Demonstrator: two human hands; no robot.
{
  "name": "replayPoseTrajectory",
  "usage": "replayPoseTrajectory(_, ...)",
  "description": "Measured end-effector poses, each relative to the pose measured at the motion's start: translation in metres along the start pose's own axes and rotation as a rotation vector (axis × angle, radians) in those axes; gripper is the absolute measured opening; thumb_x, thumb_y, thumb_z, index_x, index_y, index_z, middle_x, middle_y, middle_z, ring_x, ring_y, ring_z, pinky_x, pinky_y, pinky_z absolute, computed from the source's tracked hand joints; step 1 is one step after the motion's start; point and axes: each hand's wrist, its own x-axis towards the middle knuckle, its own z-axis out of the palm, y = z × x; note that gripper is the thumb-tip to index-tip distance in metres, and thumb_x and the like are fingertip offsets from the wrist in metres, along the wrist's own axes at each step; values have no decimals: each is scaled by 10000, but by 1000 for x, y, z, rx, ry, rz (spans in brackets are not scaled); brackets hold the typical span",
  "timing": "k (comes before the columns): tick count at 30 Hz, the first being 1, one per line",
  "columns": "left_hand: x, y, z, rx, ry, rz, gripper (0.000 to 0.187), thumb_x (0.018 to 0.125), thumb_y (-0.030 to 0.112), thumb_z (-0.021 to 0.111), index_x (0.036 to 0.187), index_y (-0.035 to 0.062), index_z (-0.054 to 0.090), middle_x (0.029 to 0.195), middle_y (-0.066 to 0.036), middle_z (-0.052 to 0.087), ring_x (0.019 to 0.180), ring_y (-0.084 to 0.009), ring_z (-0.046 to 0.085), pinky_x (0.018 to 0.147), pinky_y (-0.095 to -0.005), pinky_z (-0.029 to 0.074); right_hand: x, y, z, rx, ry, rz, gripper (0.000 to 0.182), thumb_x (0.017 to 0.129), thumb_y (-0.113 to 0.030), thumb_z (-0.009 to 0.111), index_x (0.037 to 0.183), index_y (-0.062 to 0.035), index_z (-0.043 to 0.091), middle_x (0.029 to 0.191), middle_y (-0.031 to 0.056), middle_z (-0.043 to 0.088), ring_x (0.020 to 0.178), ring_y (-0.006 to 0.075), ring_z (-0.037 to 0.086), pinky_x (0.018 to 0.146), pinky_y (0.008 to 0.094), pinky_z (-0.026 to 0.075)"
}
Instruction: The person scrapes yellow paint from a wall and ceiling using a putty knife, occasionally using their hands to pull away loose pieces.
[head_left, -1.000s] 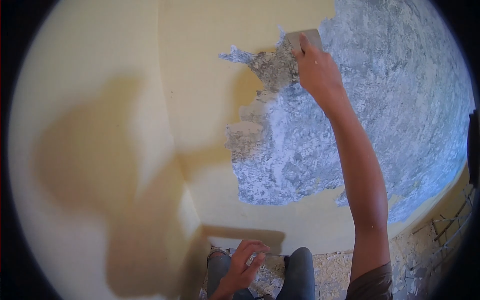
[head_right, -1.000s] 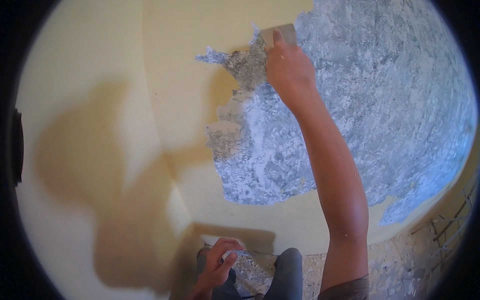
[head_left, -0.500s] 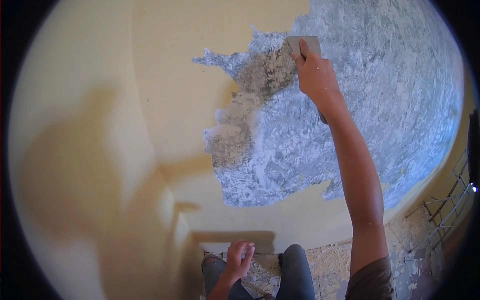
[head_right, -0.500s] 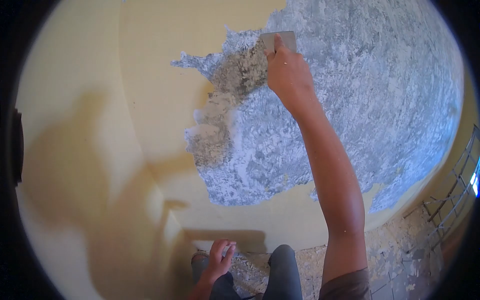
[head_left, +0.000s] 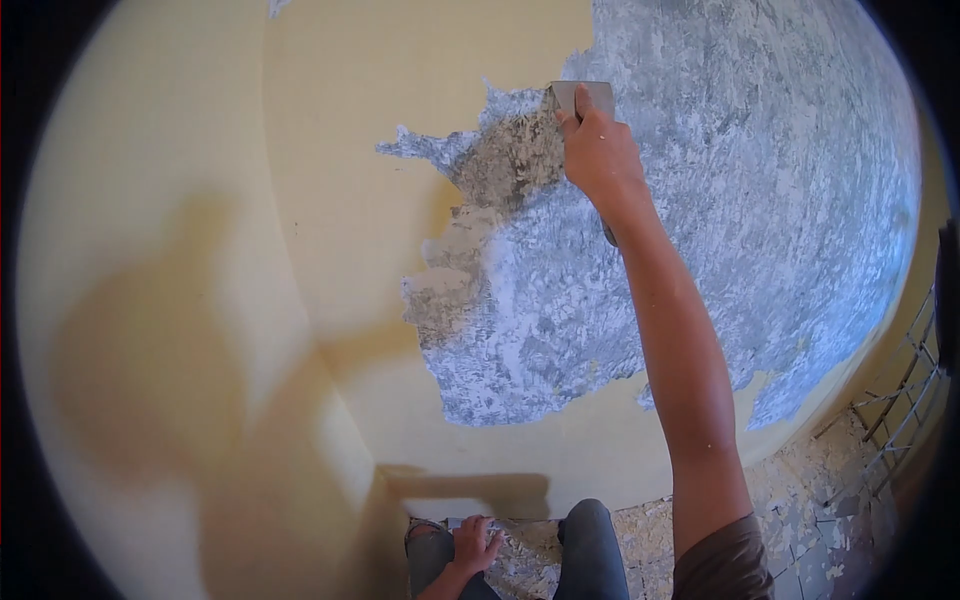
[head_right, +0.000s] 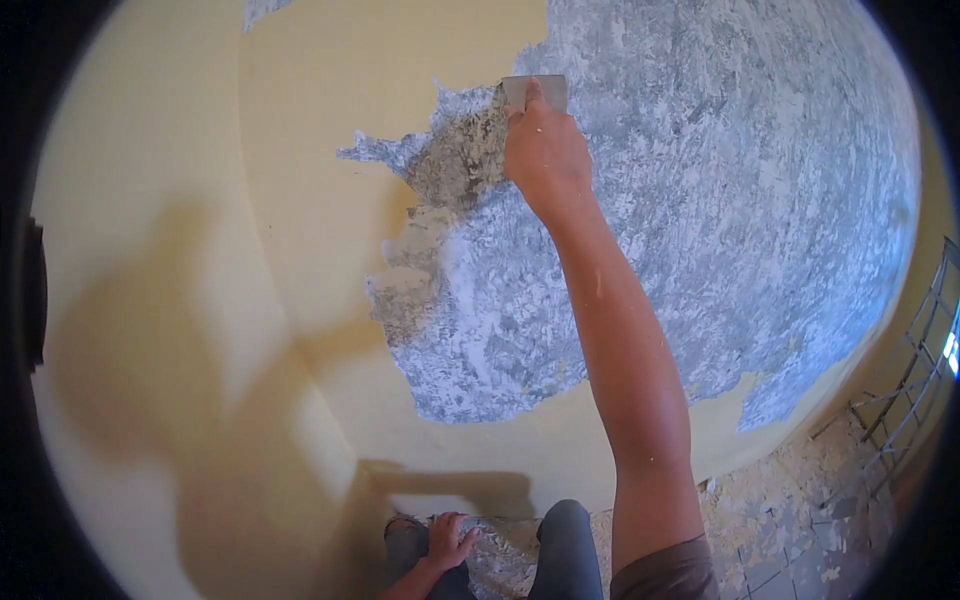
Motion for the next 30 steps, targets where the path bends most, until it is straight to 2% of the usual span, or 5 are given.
replayPoseTrajectory(10, -5, -12, 13, 15, -62, -115, 503, 865, 421, 686, 1224, 95, 551, 1142, -142, 588, 1084, -345, 571, 835, -546, 449, 9, 0, -1, 34, 47, -27, 547, 1012, -286, 480, 1489, -33, 389, 1027, 314, 676, 973, 475, 662, 849, 522, 541)
replayPoseTrajectory(18, -5, -21, 15, 29, -50, -110, 529, 876, 458, 666, 1227, 80, 552, 1153, -152, 588, 1098, -350, 569, 855, -557, 445, 16, 6, -13, 68, -60, 7, 540, 1007, -289, 489, 1477, -37, 411, 1050, 306, 675, 988, 477, 659, 860, 519, 540)
replayPoseTrajectory(23, -10, -17, 17, 19, -100, -144, 534, 885, 469, 652, 1229, 73, 551, 1158, -157, 589, 1098, -352, 574, 861, -561, 444, -6, 9, -17, -38, -76, -6, 536, 1003, -272, 497, 1479, -42, 408, 1069, 290, 679, 1014, 469, 653, 868, 516, 535)
replayPoseTrajectory(27, -4, -21, 17, -12, -36, -117, 533, 894, 475, 641, 1229, 73, 545, 1158, -154, 589, 1097, -350, 572, 858, -558, 445, 17, 8, -14, 6, -12, -49, 530, 1005, -265, 494, 1476, -39, 411, 1063, 289, 682, 1004, 474, 654, 863, 522, 535)
replayPoseTrajectory(30, -10, -13, 16, 3, -78, -130, 534, 895, 478, 640, 1227, 71, 543, 1157, -149, 590, 1107, -348, 568, 859, -553, 447, 13, 11, -14, 103, -40, -21, 500, 1024, -297, 471, 1454, -42, 449, 978, 322, 675, 916, 513, 648, 783, 562, 523)
